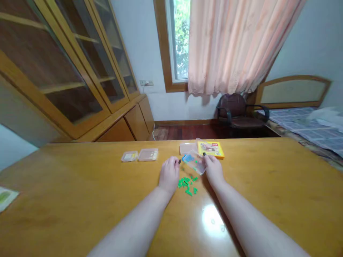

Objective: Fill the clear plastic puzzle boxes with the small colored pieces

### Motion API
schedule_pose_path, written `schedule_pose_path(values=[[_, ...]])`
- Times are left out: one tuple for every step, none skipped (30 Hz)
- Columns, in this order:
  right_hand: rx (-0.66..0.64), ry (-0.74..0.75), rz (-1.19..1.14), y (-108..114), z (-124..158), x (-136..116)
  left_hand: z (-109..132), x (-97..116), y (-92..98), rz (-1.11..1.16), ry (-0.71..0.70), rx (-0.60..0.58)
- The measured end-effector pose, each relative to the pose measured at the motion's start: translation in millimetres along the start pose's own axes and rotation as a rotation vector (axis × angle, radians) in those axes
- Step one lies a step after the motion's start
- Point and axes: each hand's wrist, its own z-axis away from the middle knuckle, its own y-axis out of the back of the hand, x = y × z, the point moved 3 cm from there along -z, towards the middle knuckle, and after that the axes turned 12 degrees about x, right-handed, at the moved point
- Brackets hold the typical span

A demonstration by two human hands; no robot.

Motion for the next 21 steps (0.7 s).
schedule_pose_path(values=[[-0.039,0.02,0.018,-2,2,2,1,2,1.6,0.017,-0.026,0.009],[-0.072,0.035,0.031,-4,3,3,2,4,3.0,0.033,-0.046,0.013],[-0.099,0.045,0.037,-6,4,5,3,6,3.8,0.05,-0.059,0.014],[-0.12,0.049,0.037,-7,5,6,4,7,4.1,0.067,-0.067,0.011],[-0.14,0.05,0.029,-8,6,7,5,8,3.7,0.09,-0.072,-0.002],[-0.148,0.043,0.016,-9,6,8,5,9,3.1,0.111,-0.068,-0.015],[-0.143,0.031,-0.001,-9,5,9,4,9,2.4,0.124,-0.053,-0.026],[-0.127,0.016,-0.022,-8,4,10,4,8,1.8,0.125,-0.03,-0.034],[-0.103,0.0,-0.047,-7,3,10,3,7,1.3,0.105,-0.001,-0.041],[-0.075,-0.015,-0.074,-6,2,11,1,6,0.9,0.062,0.026,-0.052],[-0.048,-0.027,-0.097,-4,0,11,0,4,0.4,-0.004,0.05,-0.074],[-0.026,-0.036,-0.113,-3,-1,11,-1,3,-0.2,-0.09,0.073,-0.108],[-0.007,-0.038,-0.121,-2,-2,11,-1,1,-1.1,-0.188,0.092,-0.156],[0.006,-0.037,-0.124,-1,-2,11,-1,0,-2.3,-0.286,0.108,-0.217],[0.016,-0.036,-0.124,0,-3,10,0,-1,-3.6,-0.372,0.117,-0.282],[0.02,-0.036,-0.125,0,-2,9,1,-1,-4.9,-0.44,0.119,-0.342],[0.021,-0.038,-0.132,0,-2,8,2,-1,-6.0,-0.491,0.118,-0.388],[0.02,-0.043,-0.144,0,-1,7,4,-1,-7.0,-0.528,0.11,-0.42],[0.019,-0.052,-0.158,0,-1,6,5,-1,-8.0,-0.555,0.098,-0.444],[0.02,-0.063,-0.172,-1,0,5,7,-1,-9.0,-0.575,0.085,-0.464],[0.021,-0.073,-0.184,-1,1,5,8,-1,-10.1,-0.588,0.073,-0.486]])
